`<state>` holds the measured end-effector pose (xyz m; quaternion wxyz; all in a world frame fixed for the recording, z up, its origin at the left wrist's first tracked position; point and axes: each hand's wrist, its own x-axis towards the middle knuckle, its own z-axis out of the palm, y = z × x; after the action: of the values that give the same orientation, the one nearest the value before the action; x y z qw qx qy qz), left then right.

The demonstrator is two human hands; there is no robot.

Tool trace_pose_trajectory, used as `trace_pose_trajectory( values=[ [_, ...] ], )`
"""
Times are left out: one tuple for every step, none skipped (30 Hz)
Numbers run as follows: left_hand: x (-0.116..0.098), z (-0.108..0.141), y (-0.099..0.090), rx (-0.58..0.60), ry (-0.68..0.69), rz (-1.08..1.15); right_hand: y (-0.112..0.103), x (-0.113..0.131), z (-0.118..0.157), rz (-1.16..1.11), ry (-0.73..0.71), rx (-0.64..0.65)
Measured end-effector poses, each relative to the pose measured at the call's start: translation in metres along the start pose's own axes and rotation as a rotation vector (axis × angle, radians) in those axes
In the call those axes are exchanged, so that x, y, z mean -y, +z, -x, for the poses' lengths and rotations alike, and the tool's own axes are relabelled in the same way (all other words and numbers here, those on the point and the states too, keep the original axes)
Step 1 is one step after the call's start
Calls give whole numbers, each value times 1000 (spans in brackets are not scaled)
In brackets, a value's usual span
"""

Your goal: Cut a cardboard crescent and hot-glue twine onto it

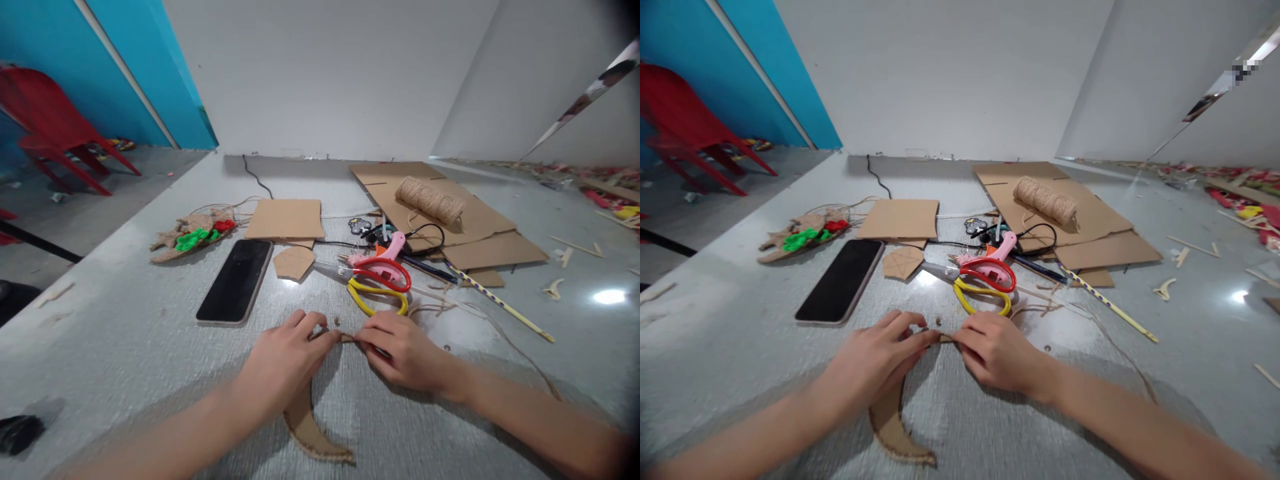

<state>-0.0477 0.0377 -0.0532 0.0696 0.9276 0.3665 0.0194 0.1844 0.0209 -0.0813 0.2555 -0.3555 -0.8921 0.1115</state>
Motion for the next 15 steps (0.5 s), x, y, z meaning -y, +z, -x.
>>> trace_pose_trajectory(
  values=[
    [0,0,0,2,1,2,0,0,0,2,-1,-2],
    [0,0,0,6,-1,2,0,0,0,4,-2,-5],
    [0,0,0,14,-4,1,0,0,1,7,-3,-8],
    [0,0,0,22,-8,-2,0,0,1,10,-4,-10],
    [0,0,0,28,-10,-7,0,0,1,16,-6,-14],
    [-1,0,0,32,-12,-11,-1,0,1,22,-10,-16],
    [-1,0,-1,33,-12,-14,-1,0,1,27,-15,-16],
    [-1,-1,-1,31,-14,-15,-1,0,1,32,-22,-17],
    [-1,-1,-1,28,-15,-14,-1,-1,1,35,-30,-18],
    [-1,-1,-1,25,-15,-11,-1,-1,1,37,-39,-17],
    [0,-2,-1,26,-16,-5,-1,-1,1,40,-46,-15],
    [0,-2,-1,28,-17,3,-1,-2,1,44,-51,-9],
    [0,-2,-1,33,-18,12,-1,-2,1,53,-55,-3],
    [0,-2,0,39,-20,22,0,-2,0,63,-56,4],
    [1,-2,1,42,-22,34,0,-1,0,73,-54,9]
  ],
)
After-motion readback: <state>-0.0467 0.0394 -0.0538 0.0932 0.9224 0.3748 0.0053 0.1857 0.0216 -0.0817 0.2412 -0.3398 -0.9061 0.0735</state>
